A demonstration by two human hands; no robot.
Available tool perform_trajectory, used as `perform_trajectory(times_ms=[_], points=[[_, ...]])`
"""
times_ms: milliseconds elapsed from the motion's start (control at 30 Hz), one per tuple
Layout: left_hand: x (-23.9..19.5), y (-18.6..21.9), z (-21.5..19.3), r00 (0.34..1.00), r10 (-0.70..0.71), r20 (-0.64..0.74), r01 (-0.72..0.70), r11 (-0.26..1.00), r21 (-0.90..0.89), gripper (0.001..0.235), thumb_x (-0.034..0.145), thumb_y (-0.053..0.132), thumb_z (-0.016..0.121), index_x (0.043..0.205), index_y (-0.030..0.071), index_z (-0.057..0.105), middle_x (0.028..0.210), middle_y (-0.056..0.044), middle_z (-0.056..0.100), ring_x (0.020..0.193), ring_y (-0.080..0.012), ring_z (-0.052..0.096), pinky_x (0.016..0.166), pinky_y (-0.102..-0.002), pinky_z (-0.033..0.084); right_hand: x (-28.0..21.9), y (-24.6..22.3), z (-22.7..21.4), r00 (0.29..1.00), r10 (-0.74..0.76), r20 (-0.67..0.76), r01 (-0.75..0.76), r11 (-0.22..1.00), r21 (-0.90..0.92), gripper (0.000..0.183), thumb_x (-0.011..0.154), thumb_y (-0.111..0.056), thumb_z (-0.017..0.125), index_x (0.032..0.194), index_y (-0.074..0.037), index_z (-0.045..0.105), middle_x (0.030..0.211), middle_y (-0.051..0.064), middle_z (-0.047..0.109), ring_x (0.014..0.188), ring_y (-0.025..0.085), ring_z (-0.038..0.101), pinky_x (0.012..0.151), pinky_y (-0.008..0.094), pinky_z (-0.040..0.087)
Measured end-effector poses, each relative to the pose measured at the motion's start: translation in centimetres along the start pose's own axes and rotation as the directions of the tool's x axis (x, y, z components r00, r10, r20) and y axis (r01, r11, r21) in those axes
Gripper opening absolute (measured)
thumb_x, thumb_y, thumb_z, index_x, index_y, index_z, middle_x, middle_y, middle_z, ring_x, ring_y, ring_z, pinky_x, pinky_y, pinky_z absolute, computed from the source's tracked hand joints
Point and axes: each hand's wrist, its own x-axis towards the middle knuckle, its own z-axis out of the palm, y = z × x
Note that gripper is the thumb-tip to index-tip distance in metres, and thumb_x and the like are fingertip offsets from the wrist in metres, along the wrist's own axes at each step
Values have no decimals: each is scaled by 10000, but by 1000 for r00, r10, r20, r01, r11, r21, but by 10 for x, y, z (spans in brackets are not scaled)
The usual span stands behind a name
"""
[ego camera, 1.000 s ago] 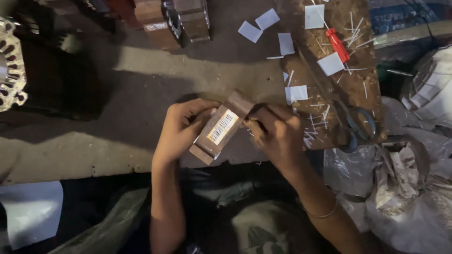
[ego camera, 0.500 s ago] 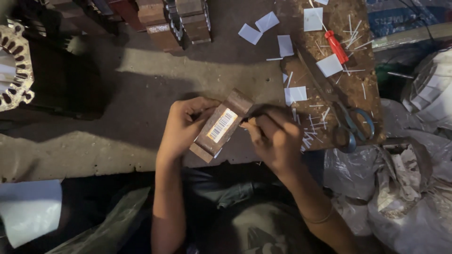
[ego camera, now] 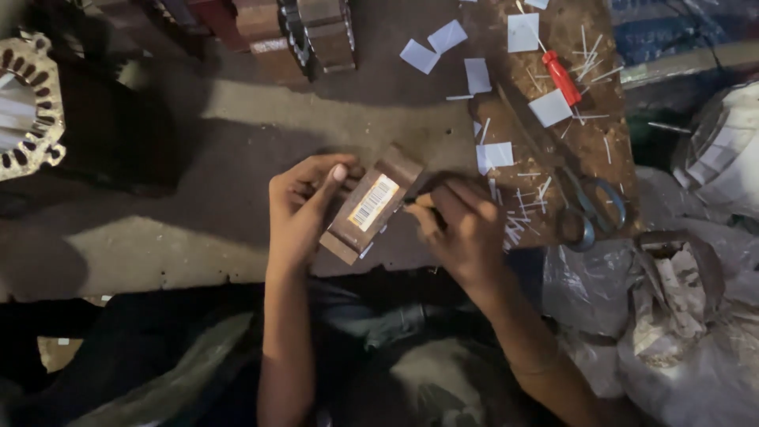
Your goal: Inserting insulation paper into the stator slots of an electric motor core.
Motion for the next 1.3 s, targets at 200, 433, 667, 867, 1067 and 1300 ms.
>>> perform_trajectory(times_ms=[200, 433, 667, 867, 1067, 1300], points=[[2, 0, -1, 991, 64, 114, -95, 952, 290, 220, 983, 130, 666, 1099, -32, 756, 918, -65, 780, 833, -86, 690, 739, -233, 539, 5, 0, 8, 998, 49, 36, -44, 993, -114, 115, 871, -145, 735, 871, -33, 711, 830, 97, 690, 704, 285, 685, 646, 392, 551], [-27, 16, 3, 991, 110, 76, -118, 986, 114, 295, 1024, 229, 619, 1084, -37, 731, 992, -63, 750, 902, -117, 673, 830, -258, 533, -14, 14, 4, 991, 135, 17, -135, 991, 20, 194, 880, -151, 810, 834, -3, 694, 815, 95, 708, 678, 209, 686, 615, 318, 533], [-79, -4, 34, 819, 529, 221, -570, 708, 418, 531, 748, 388, 896, 1024, -12, 682, 995, -115, 699, 943, -249, 703, 870, -367, 560, -9, 5, -6, 958, 256, -129, -206, 928, 310, 238, 871, -112, 792, 1035, 26, 687, 964, 112, 724, 863, 197, 706, 785, 279, 559], [-78, -3, 50, 679, 545, 492, -731, 438, 524, 503, 759, 412, 868, 997, -1, 706, 849, -102, 643, 830, -275, 652, 784, -415, 488, -8, 11, -11, 979, 190, -75, -167, 955, 246, 267, 876, -108, 674, 1104, 22, 723, 1031, 122, 725, 952, 217, 737, 851, 307, 573], [-73, 2, 50, 660, 568, 491, -750, 465, 470, 496, 762, 388, 843, 1011, -8, 679, 966, -108, 687, 904, -263, 676, 822, -391, 492, -5, 8, -12, 985, 155, -71, -135, 965, 223, 253, 872, -102, 661, 1080, 32, 716, 1022, 133, 724, 950, 225, 740, 851, 311, 577], [-73, 0, 53, 658, 588, 471, -751, 473, 460, 461, 775, 363, 839, 1002, -9, 689, 955, -96, 695, 878, -253, 685, 841, -388, 512, -9, 11, -10, 983, 174, -60, -156, 960, 232, 280, 885, -148, 655, 1086, 35, 720, 1027, 139, 729, 943, 231, 739, 848, 320, 577]])
